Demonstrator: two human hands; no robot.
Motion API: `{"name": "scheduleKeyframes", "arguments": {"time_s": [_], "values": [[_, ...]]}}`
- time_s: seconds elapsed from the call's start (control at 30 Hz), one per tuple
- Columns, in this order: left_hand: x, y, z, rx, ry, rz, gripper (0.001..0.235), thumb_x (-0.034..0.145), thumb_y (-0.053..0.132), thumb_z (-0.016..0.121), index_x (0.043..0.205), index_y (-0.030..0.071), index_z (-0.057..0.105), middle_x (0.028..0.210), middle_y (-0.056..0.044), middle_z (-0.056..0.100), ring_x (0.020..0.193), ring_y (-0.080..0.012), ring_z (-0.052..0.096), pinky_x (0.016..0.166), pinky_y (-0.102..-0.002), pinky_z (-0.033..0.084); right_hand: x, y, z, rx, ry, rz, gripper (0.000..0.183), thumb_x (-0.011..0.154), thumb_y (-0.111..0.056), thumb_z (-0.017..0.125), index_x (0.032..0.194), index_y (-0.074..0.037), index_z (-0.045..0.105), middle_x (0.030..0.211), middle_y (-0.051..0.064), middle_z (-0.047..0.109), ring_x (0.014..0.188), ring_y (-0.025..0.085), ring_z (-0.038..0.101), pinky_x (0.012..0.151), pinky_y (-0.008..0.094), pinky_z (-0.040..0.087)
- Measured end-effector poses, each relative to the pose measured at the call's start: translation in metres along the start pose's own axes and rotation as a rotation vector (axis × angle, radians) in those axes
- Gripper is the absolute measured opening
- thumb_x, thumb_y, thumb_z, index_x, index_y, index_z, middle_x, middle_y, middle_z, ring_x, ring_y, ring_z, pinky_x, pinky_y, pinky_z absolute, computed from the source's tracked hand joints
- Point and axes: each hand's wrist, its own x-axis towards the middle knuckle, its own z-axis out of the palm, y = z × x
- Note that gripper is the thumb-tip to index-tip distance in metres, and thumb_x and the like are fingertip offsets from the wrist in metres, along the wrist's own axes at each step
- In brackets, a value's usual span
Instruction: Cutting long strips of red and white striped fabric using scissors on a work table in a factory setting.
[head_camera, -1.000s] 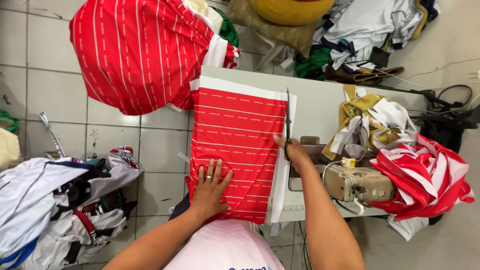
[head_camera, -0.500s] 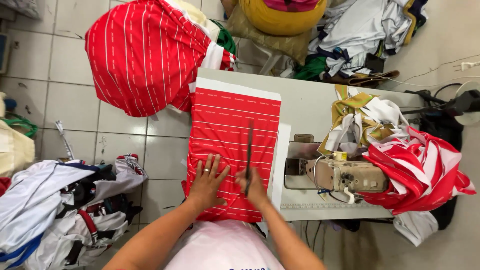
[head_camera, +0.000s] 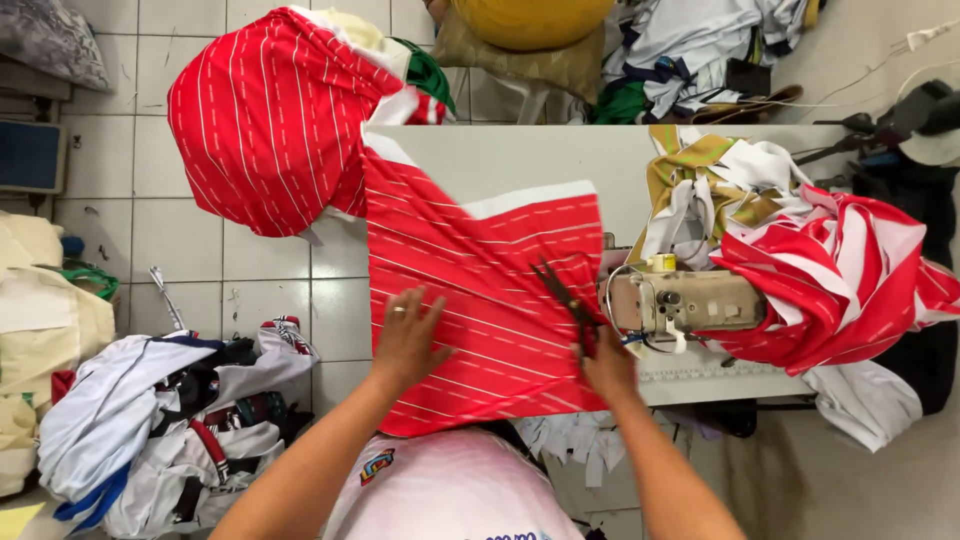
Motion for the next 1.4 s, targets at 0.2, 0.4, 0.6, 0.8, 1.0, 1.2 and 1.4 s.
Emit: {"name": "scheduleKeyframes", "arguments": {"time_s": [0.2, 0.4, 0.6, 0.8, 1.0, 1.2, 1.4], "values": [[0.021, -0.004, -0.022, 0.194, -0.427, -0.105, 0.103, 0.066, 0.061, 0.077, 0.149, 0.034, 0.023, 0.158, -0.014, 0.010, 0.144, -0.0434, 0.005, 0.112, -0.060, 0.012, -0.051, 0.000, 0.005, -0.029, 0.019, -0.025, 0.051, 0.076, -0.029, 0.074, 0.117, -0.006, 0.055, 0.107, 0.014, 0.065, 0.098, 0.030, 0.063, 0.083, 0.046, 0.048], [0.111, 0.033, -0.001, 0.203, -0.516, 0.045, 0.096, 0.071, 0.068, 0.067, 0.148, 0.029, 0.025, 0.158, -0.014, 0.008, 0.144, -0.0430, 0.005, 0.111, -0.064, 0.010, -0.126, -0.036, 0.093, 0.353, 0.019, -0.066, 0.060, 0.078, -0.042, 0.074, 0.118, -0.005, 0.050, 0.110, 0.016, 0.061, 0.100, 0.033, 0.059, 0.084, 0.042, 0.046], [0.212, 0.036, 0.047, 0.095, -0.390, 0.334, 0.084, 0.061, 0.060, 0.076, 0.134, 0.031, 0.050, 0.140, -0.011, 0.044, 0.130, -0.0375, 0.038, 0.106, -0.056, 0.028, -0.095, -0.002, 0.044, 0.348, 0.174, 0.060, 0.057, 0.080, -0.034, 0.073, 0.118, 0.000, 0.047, 0.107, 0.024, 0.059, 0.102, 0.042, 0.056, 0.086, 0.049, 0.046], [0.231, 0.023, 0.020, -0.151, -0.216, 0.452, 0.059, 0.066, 0.040, 0.079, 0.119, 0.023, 0.064, 0.117, -0.005, 0.061, 0.114, -0.0304, 0.056, 0.097, -0.045, 0.045, -0.083, 0.014, 0.002, 0.201, 0.176, 0.011, 0.055, 0.079, -0.039, 0.074, 0.114, -0.003, 0.052, 0.099, 0.022, 0.061, 0.099, 0.044, 0.061, 0.084, 0.051, 0.049], [0.163, -0.006, -0.018, -0.043, 0.003, 0.092, 0.057, 0.072, 0.036, 0.078, 0.121, 0.016, 0.056, 0.112, -0.012, 0.049, 0.108, -0.0374, 0.049, 0.088, -0.049, 0.042, -0.109, -0.025, 0.058, 0.268, 0.360, -0.283, 0.054, 0.072, -0.035, 0.081, 0.106, -0.003, 0.055, 0.094, 0.017, 0.062, 0.089, 0.038, 0.063, 0.079, 0.045, 0.052], [0.177, -0.013, -0.034, 0.093, -0.245, -0.053, 0.082, 0.080, 0.047, 0.069, 0.150, 0.018, 0.035, 0.145, -0.023, 0.037, 0.131, -0.0468, 0.034, 0.104, -0.057, 0.030, -0.079, 0.014, 0.056, 0.160, 0.336, -0.291, 0.055, 0.074, -0.032, 0.081, 0.108, 0.000, 0.054, 0.097, 0.019, 0.059, 0.095, 0.040, 0.060, 0.084, 0.048, 0.049], [0.232, -0.033, -0.006, -0.005, -0.148, 0.043, 0.078, 0.078, 0.046, 0.073, 0.145, 0.018, 0.044, 0.143, -0.018, 0.041, 0.129, -0.0460, 0.037, 0.103, -0.054, 0.035, -0.058, -0.022, -0.012, 0.032, 0.042, -0.050, 0.055, 0.078, -0.051, 0.072, 0.104, -0.005, 0.056, 0.090, 0.019, 0.065, 0.092, 0.040, 0.064, 0.085, 0.049, 0.045]]}}
